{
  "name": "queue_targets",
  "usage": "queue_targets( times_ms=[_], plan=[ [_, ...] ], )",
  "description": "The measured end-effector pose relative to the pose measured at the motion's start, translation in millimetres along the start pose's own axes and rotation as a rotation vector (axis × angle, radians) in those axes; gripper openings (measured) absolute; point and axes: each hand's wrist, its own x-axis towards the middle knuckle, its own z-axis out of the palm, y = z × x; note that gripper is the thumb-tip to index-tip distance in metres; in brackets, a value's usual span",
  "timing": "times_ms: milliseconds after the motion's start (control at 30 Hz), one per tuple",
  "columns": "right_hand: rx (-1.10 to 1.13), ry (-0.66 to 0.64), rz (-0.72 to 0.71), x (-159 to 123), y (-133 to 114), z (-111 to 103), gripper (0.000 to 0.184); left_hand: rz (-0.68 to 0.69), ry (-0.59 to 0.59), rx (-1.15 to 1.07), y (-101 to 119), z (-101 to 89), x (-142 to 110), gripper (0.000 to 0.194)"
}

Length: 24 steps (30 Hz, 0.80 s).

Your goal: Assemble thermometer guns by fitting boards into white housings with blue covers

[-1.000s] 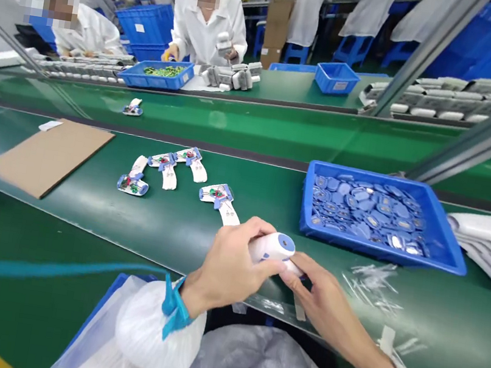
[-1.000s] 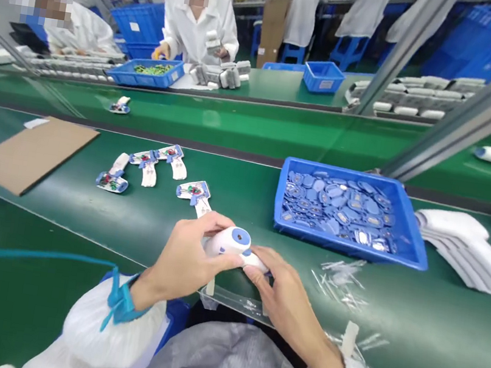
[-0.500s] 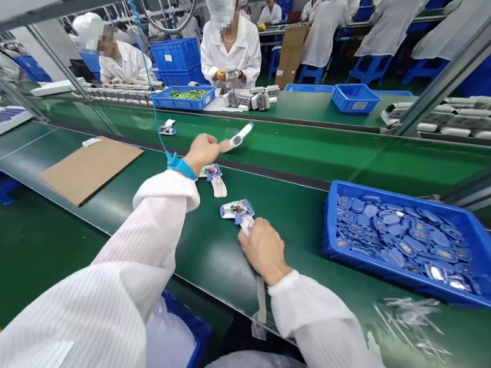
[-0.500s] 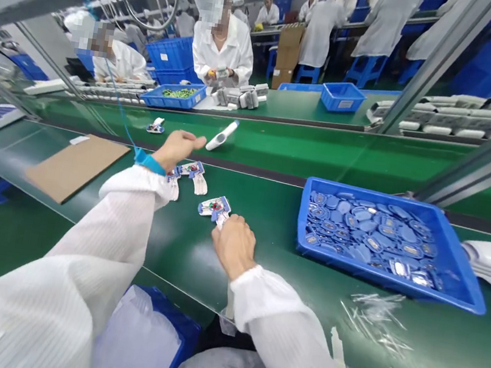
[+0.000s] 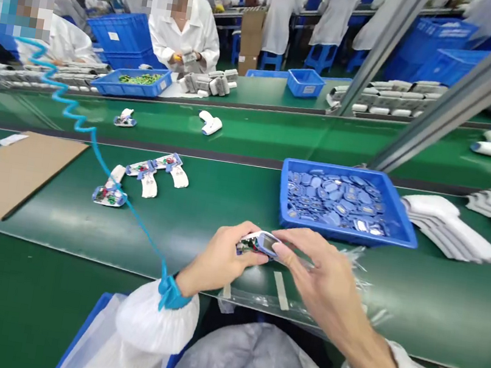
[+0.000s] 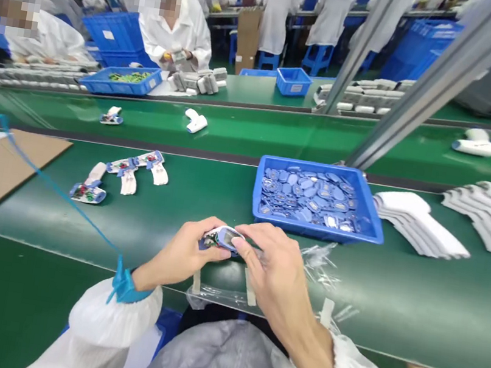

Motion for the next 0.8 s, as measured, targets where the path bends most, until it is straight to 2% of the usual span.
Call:
queue_targets(
  times_ms=[133, 233, 267, 333, 433, 500, 567, 633, 733, 800],
  plan=[
    [-0.284, 0.162, -0.107, -14.2, -18.9, -20.1, 0.024, 0.079, 0.043, 0.136, 13.2, 24.6, -5.5, 0.012],
    [-0.365, 0.231, -0.114, -25.5, -18.9, -42.8, 0.026, 0.016, 0.172, 0.271, 14.0, 33.1, -4.4, 0.010],
    [-0.393, 0.243, -0.078, -30.6, -10.2, -49.8, 0.027, -0.034, 0.209, 0.255, 13.4, 33.9, -2.5, 0.010],
    [-0.463, 0.228, 0.027, -44.1, 21.1, -58.8, 0.036, -0.147, 0.217, 0.076, 12.2, 33.1, 2.1, 0.016],
    [-0.513, 0.147, 0.139, -70.3, 84.0, -63.6, 0.056, -0.263, 0.121, -0.304, 11.4, 29.1, 7.3, 0.032],
    [-0.412, 0.062, 0.200, -84.5, 117.9, -72.8, 0.048, -0.294, 0.059, -0.440, 10.1, 27.3, 8.5, 0.039],
    [-0.354, 0.056, 0.262, -88.1, 140.0, -95.1, 0.044, -0.307, 0.041, -0.505, 7.4, 27.2, 9.0, 0.044],
    [-0.414, 0.178, 0.318, -78.2, 156.3, -128.3, 0.050, -0.328, 0.059, -0.538, 4.1, 28.8, 10.2, 0.047],
    [-0.656, 0.386, 0.461, -47.5, 183.8, -177.1, 0.062, -0.339, 0.090, -0.506, 1.7, 33.2, 13.2, 0.046],
    [-0.761, 0.373, 0.576, -26.7, 203.6, -196.7, 0.063, -0.343, 0.080, -0.473, 3.3, 35.9, 14.5, 0.047]
  ],
)
